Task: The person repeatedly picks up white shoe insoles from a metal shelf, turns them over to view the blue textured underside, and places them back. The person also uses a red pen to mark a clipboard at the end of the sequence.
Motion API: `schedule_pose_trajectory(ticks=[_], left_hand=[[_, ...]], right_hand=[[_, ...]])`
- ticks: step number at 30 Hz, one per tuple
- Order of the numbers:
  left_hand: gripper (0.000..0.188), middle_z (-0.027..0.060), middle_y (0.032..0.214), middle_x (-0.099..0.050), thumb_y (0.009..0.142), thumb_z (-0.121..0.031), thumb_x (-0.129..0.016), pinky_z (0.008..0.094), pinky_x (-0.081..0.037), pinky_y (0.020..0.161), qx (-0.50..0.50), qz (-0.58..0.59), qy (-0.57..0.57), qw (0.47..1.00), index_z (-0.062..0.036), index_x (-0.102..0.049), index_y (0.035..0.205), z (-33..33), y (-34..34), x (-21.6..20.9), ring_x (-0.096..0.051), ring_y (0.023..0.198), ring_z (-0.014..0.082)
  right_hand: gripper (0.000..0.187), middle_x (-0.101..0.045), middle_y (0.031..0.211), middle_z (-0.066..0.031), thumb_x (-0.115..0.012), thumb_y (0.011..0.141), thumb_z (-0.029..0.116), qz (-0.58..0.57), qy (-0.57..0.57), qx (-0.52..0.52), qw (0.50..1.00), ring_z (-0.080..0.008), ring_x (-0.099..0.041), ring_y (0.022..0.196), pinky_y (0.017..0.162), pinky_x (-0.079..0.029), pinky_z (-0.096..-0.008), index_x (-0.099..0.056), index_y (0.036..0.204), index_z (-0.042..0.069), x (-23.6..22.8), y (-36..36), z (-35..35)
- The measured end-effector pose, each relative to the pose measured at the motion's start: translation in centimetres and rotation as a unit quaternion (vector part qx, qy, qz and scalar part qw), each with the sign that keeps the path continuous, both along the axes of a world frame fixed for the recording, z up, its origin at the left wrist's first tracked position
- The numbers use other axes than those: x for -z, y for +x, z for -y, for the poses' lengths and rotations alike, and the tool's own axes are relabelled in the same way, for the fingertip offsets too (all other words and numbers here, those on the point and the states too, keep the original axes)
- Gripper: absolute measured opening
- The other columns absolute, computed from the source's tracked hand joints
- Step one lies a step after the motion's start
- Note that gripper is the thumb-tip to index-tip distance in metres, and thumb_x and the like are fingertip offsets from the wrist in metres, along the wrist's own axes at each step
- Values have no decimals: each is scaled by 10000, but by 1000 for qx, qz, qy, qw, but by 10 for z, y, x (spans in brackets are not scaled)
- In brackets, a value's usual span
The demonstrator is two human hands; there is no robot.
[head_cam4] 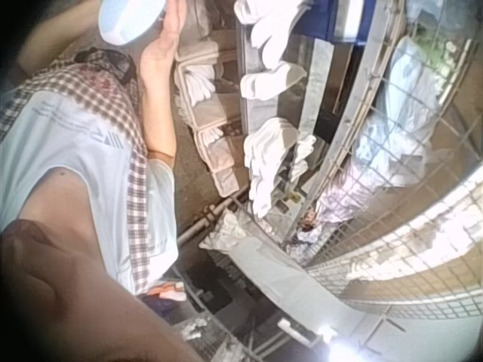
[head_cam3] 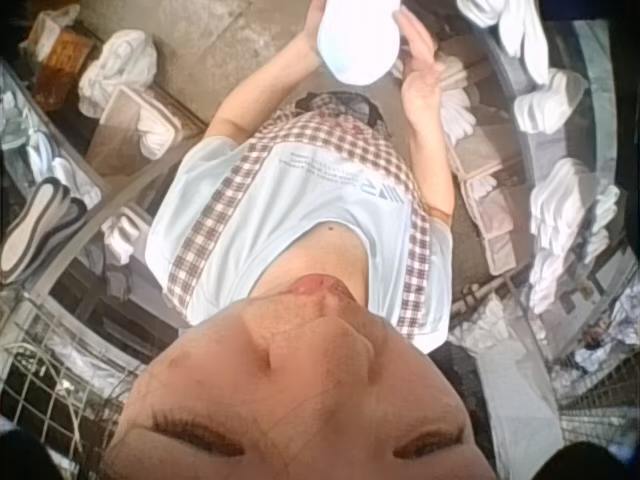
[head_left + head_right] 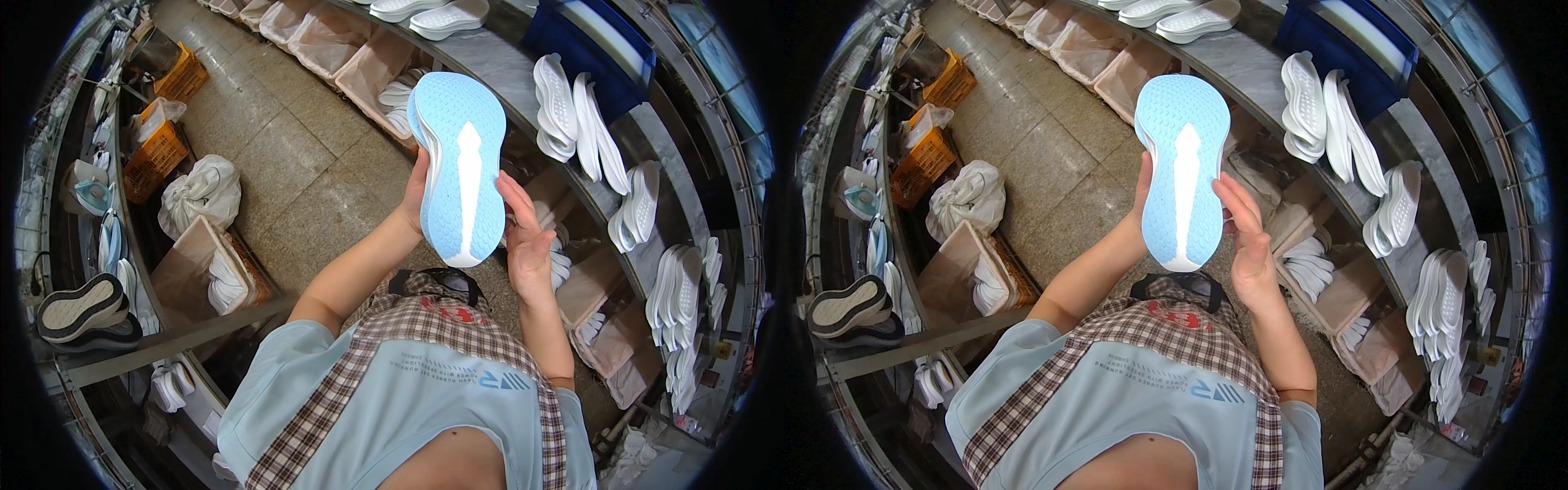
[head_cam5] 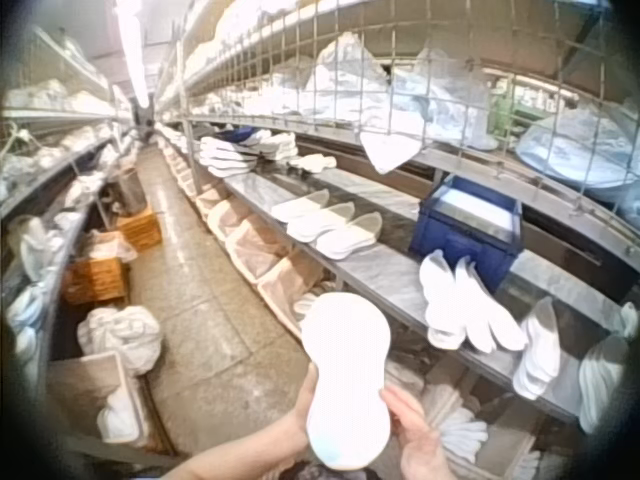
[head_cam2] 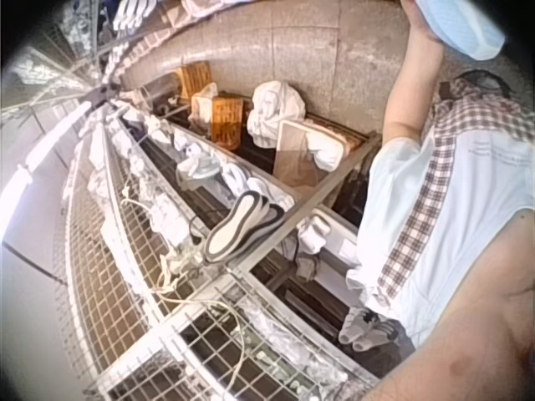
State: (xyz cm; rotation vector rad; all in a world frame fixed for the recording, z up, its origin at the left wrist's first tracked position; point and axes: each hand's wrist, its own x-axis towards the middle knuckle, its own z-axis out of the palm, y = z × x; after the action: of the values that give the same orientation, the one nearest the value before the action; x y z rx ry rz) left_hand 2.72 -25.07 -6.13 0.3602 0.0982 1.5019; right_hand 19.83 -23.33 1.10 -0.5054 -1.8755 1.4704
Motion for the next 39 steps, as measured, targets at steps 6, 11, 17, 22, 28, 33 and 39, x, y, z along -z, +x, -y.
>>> schedule_pose_trajectory(ticks=[6, 11, 17, 22, 28, 33, 39], left_hand=[[829, 140, 1288, -470, 795, -684, -422, 438, -435, 957, 13, -4, 44, 999, -85, -321, 1359, 0, -3, 1, -500, 1154, 283], [808, 153, 1277, -480, 794, -608, -527, 440, -433, 951, -52, -105, 16, 993, -52, -330, 1347, 0, -5, -4, -509, 1138, 293], [828, 184, 1265, -468, 802, -663, -435, 437, -464, 913, -101, -49, -17, 993, -78, -286, 1369, 6, 3, -17, -528, 1099, 290], [879, 184, 1234, -481, 784, -752, -273, 415, -489, 869, -97, -49, 38, 993, -103, -265, 1378, 5, -4, -30, -552, 1041, 287], [632, 155, 1130, -564, 913, -484, -163, 445, -449, 921, -56, -81, -97, 990, -21, -426, 1254, -2, 10, -39, -556, 1052, 288], [458, 158, 1182, -518, 931, -262, -421, 411, -486, 890, -71, -252, -187, 947, -36, -308, 1313, -5, 40, -33, -557, 1054, 259], [513, 128, 1162, -513, 902, -204, -528, 395, -512, 856, 27, -163, -237, 957, -67, -258, 1316, -12, 43, -3, -568, 1013, 250]], right_hand=[[734, -354, 1371, -109, -213, 909, 610, -70, -71, -37, 994, -147, -416, 999, 851, -366, -279, -365, 1352, 44, -5, 1, -2], [757, -368, 1349, -133, -650, 765, 305, 174, 128, 100, 971, -242, -385, 1165, 978, -338, -389, -296, 1383, 49, -20, 3, 12], [838, -422, 1315, -177, -638, 645, 277, -98, -237, 87, 963, -284, -452, 1188, 990, -374, -362, -302, 1368, 18, -7, 14, -2], [725, -480, 1280, -181, -514, 728, 333, -276, -397, 97, 870, -275, -521, 1138, 969, -430, -399, -329, 1333, -22, 10, 49, -24], [822, -421, 1306, -148, -658, 656, 213, -136, -305, 138, 932, -254, -420, 1196, 1003, -358, -362, -291, 1369, 30, 27, 42, -7], [726, -389, 1356, -158, -556, 786, 304, -212, -385, -3, 898, -237, -373, 1261, 1029, -316, -358, -268, 1386, 14, 42, 44, 1], [748, -381, 1370, -159, -482, 843, 496, -102, -444, 14, 890, -245, -397, 1250, 1039, -313, -376, -267, 1385, 28, 68, 66, 2]])
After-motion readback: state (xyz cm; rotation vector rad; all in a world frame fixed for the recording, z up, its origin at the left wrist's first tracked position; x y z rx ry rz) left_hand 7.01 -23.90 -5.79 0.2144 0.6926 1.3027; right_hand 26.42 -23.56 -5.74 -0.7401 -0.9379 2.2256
